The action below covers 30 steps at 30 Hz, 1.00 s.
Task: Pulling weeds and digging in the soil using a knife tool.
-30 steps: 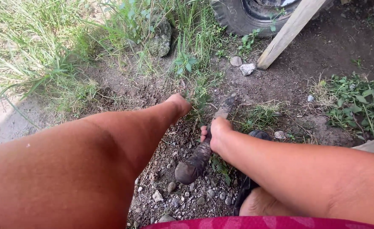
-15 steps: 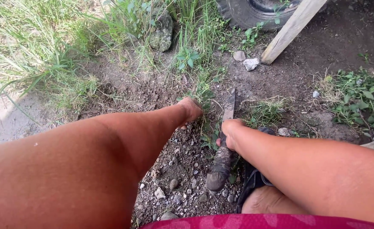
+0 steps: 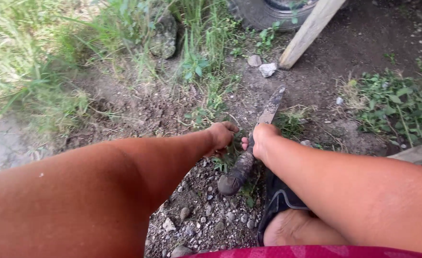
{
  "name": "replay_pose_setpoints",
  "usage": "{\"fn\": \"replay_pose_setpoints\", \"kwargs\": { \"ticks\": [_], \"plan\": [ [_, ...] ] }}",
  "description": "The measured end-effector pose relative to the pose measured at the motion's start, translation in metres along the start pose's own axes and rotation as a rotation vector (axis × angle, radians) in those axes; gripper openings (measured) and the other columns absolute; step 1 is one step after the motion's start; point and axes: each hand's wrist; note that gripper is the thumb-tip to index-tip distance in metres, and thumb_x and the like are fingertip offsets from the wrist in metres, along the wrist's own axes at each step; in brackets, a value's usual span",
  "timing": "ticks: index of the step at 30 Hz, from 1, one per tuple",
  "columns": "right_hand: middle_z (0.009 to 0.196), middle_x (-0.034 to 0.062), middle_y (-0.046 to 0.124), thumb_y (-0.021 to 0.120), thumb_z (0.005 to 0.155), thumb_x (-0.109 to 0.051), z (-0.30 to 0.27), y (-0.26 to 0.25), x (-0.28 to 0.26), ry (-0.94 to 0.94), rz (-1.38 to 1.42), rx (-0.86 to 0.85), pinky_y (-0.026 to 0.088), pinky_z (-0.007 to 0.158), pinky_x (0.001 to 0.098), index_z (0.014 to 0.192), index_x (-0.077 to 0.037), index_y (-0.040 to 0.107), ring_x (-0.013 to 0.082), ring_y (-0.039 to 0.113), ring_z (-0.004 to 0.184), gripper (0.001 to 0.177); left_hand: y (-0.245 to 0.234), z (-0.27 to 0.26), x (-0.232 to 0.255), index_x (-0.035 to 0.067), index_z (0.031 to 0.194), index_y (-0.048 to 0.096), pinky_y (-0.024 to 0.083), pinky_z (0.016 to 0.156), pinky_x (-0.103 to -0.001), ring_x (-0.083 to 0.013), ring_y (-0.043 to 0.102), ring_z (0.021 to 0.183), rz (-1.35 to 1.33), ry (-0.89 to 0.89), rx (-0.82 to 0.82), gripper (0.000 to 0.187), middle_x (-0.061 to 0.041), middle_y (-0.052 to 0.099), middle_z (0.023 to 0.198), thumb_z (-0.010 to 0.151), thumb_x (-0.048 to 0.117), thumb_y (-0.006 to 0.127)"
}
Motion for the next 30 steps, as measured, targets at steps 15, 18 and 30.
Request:
{"fn": "replay_pose_setpoints", "kwargs": {
  "ticks": [15,18,30],
  "plan": [
    [0.076,0.0115,0.062,0.035,0.104,-0.013,-0.018,-0.034,-0.033,-0.019,-0.092,-0.016,0.046,0.044,0.038,0.109,-0.006,0.054,0.0214,0.059,0.053,0.021,0.039,-0.018,0.006,0.007,0.127,0.063,0.061,0.095,-0.039,-0.0267,0.072,0.106,1.305,0.287,0.1,0.041,-0.016,0.071,0.119,0.094,0.029,0.071],
    [0.073,0.0103,0.06,0.034,0.104,-0.013,-0.02,-0.033,-0.04,-0.03,-0.07,-0.042,0.044,0.043,0.0373,0.107,-0.005,0.054,0.0209,0.057,0.051,0.021,0.024,0.005,0.019,0.006,0.126,0.059,0.056,0.096,-0.045,-0.0361,0.068,0.111,1.005,0.509,0.451,0.037,-0.021,0.069,0.118,0.09,0.005,0.068],
    [0.076,0.0116,0.063,0.042,0.1,-0.012,-0.016,-0.101,-0.18,-0.255,0.038,-0.085,0.044,0.045,0.0411,0.103,-0.006,0.056,0.0229,0.059,0.052,0.015,0.168,0.203,0.134,-0.007,0.106,0.055,0.04,0.079,-0.034,-0.0254,0.042,0.087,-0.16,0.945,-0.299,0.017,-0.013,0.049,0.096,0.097,0.007,0.056]
  ]
}}
Point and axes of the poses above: each hand's wrist, its own z-axis towards the middle knuckle, its own y-axis out of the palm, x = y × z
